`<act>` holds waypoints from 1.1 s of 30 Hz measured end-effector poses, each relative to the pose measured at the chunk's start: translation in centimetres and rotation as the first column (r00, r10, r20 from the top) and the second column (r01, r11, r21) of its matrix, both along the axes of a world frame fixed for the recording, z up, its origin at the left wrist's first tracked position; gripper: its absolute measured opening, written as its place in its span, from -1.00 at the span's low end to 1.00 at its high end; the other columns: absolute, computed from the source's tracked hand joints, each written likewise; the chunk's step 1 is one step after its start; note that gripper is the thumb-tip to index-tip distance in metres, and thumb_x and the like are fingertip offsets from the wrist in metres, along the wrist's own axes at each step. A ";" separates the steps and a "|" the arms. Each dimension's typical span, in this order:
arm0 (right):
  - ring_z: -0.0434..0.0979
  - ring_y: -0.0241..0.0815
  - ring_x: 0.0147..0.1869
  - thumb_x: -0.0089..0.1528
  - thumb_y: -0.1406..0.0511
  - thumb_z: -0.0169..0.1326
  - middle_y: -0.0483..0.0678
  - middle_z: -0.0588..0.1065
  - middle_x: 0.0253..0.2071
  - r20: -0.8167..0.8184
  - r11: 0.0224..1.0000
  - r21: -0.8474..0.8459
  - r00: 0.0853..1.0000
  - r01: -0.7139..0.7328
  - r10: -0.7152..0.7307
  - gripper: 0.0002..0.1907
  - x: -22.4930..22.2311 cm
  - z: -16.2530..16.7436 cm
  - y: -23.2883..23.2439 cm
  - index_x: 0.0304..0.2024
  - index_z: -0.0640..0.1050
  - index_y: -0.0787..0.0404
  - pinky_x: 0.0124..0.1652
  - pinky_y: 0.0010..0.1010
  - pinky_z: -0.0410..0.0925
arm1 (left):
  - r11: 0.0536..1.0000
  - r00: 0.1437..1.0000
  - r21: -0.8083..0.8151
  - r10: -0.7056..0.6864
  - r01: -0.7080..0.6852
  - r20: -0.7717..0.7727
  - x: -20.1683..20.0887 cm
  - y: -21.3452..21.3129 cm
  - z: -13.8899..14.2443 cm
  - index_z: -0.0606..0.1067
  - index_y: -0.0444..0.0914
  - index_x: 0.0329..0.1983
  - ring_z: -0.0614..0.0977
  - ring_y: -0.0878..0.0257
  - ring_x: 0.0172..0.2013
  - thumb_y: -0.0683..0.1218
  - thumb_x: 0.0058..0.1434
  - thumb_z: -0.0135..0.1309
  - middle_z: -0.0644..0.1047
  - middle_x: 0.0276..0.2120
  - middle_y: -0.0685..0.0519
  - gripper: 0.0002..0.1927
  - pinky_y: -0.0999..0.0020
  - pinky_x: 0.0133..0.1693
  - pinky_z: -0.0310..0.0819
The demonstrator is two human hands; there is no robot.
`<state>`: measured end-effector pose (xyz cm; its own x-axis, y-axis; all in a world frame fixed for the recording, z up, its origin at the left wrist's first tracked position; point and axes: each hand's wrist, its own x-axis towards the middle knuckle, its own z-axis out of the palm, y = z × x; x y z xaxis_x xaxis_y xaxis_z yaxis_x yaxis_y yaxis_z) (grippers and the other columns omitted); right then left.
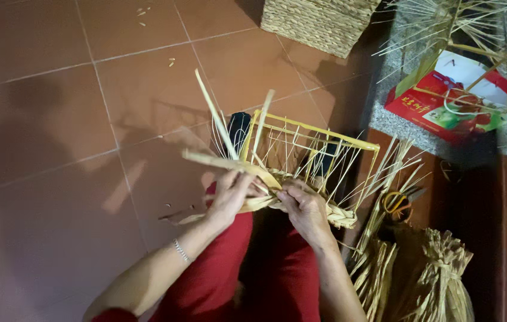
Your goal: The person sits on the floor weaving dried palm leaves around a rectangular bamboo frame, folding and threading the leaves between the frame spokes to build up the woven side of the basket. They briefly use scissors to trim a leaf, then continue weaving the strips around the frame.
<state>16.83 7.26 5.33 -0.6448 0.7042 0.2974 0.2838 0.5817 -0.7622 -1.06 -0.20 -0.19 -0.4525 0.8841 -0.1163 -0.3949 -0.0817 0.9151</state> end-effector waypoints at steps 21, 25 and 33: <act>0.65 -0.18 -0.34 0.17 0.49 0.18 0.01 0.66 -0.30 0.056 0.990 -0.033 0.990 0.134 -0.132 -0.78 -1.0 -0.3 -1.0 -0.14 0.68 0.20 -0.34 -0.34 0.51 | 0.981 0.989 0.129 -0.140 0.144 -0.042 1.7 -6.8 5.6 0.17 -0.36 0.41 0.72 -0.01 -0.01 0.08 0.53 -0.40 0.66 -0.16 -0.19 -0.45 0.10 -0.01 0.71; 0.63 -0.08 -0.23 0.09 0.47 0.25 0.01 0.65 -0.28 0.078 0.981 0.097 0.981 0.169 -0.177 -0.82 -2.2 -0.6 -1.4 -0.25 0.68 0.22 -0.23 -0.25 0.49 | 0.953 0.964 0.186 -0.210 0.240 -0.165 2.3 -6.8 6.0 0.14 -0.33 0.46 0.67 0.01 0.08 0.13 0.54 -0.44 0.61 0.01 -0.23 -0.41 0.15 0.05 0.67; 0.58 -0.01 -0.08 0.10 0.38 0.29 0.03 0.62 -0.20 0.034 0.967 0.242 0.997 -0.082 0.076 -0.79 -0.7 0.9 -1.3 -0.19 0.67 0.21 -0.05 -0.21 0.42 | 0.981 0.337 0.024 -0.044 0.195 -0.940 -3.4 -5.1 7.8 0.28 -0.28 0.35 0.10 -0.13 0.42 0.11 0.03 0.32 0.17 0.40 -0.23 -0.14 -0.18 0.34 -0.07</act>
